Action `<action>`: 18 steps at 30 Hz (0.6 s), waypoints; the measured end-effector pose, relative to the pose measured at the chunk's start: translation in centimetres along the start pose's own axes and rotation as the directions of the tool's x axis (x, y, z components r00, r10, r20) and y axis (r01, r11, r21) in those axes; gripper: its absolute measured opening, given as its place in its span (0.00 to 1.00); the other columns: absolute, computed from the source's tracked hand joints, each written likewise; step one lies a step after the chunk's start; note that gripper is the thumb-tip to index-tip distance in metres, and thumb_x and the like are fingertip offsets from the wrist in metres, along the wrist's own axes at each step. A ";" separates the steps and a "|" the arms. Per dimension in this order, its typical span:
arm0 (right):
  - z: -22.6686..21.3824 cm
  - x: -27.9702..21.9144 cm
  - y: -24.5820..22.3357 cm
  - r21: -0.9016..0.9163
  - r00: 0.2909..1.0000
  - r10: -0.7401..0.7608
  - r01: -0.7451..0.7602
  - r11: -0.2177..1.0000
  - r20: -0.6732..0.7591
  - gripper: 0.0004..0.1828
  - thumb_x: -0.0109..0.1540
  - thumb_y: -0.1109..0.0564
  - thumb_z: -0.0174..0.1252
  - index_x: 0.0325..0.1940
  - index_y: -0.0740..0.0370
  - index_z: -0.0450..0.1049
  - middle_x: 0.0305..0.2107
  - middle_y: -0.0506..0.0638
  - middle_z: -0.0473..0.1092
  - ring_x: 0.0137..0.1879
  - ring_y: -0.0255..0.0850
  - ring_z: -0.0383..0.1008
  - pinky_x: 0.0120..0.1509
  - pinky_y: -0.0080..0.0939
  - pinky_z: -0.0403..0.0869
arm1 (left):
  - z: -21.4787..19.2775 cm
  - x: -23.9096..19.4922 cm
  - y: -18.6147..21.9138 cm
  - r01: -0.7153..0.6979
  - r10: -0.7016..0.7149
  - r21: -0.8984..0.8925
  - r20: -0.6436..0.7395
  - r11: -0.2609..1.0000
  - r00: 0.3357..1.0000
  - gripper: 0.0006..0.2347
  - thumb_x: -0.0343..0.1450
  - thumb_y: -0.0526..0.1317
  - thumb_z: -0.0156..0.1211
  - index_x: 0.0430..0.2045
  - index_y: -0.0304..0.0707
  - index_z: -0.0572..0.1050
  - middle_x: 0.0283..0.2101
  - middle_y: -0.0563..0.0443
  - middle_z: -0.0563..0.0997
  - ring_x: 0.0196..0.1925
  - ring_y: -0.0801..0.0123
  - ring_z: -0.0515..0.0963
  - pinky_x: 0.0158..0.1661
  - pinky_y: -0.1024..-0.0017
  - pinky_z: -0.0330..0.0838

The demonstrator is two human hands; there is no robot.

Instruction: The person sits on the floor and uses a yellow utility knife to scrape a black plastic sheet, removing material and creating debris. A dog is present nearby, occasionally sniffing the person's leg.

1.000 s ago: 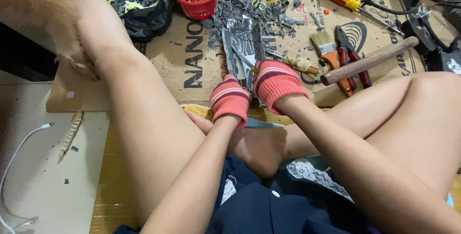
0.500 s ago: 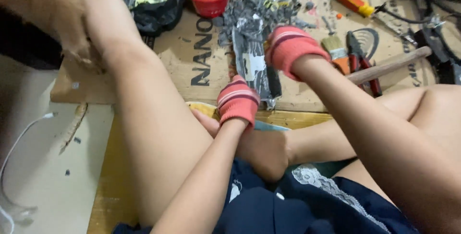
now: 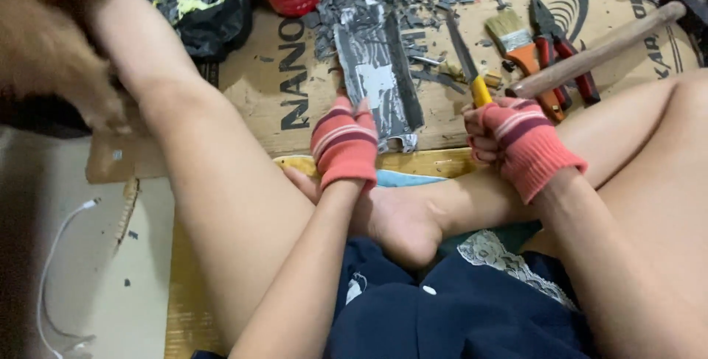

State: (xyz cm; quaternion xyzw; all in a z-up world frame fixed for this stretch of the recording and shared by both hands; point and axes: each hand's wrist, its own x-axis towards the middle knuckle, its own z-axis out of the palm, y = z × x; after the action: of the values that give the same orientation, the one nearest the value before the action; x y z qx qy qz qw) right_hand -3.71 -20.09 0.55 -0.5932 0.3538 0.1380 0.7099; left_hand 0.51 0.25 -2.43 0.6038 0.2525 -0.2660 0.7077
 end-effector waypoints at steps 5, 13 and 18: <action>0.4 0.3 -0.3 0.089 0.998 -0.011 0.006 0.996 0.055 0.10 0.68 0.59 0.43 0.51 0.63 0.66 0.17 0.42 0.54 0.13 0.27 0.49 0.16 0.26 0.54 | 0.4 -0.7 0.3 -0.018 0.018 0.031 -0.001 0.999 1.000 0.14 0.73 0.52 0.52 0.37 0.42 0.71 0.31 0.49 0.66 0.36 0.56 0.71 0.39 0.60 0.65; 0.4 0.5 -0.2 0.090 0.997 -0.040 0.034 0.995 0.069 0.04 0.66 0.60 0.46 0.40 0.62 0.65 0.16 0.46 0.53 0.12 0.32 0.49 0.15 0.33 0.55 | 0.6 -1.1 0.6 -0.025 0.024 0.050 0.017 0.998 1.000 0.13 0.73 0.52 0.52 0.36 0.42 0.71 0.31 0.49 0.66 0.36 0.57 0.71 0.38 0.61 0.65; 0.4 1.0 -0.3 0.065 0.998 -0.031 0.027 0.998 0.058 0.06 0.65 0.58 0.52 0.36 0.61 0.64 0.15 0.46 0.54 0.11 0.32 0.49 0.14 0.35 0.55 | 0.4 -1.1 0.7 -0.024 0.023 0.034 0.024 0.999 0.999 0.13 0.73 0.52 0.52 0.36 0.42 0.71 0.30 0.50 0.65 0.35 0.57 0.71 0.38 0.61 0.65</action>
State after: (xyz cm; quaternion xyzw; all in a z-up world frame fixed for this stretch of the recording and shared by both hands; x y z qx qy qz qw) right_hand -2.67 -19.98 0.07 -0.5709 0.3281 0.1337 0.7407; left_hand 0.19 0.01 -1.16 0.6158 0.2326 -0.2691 0.7030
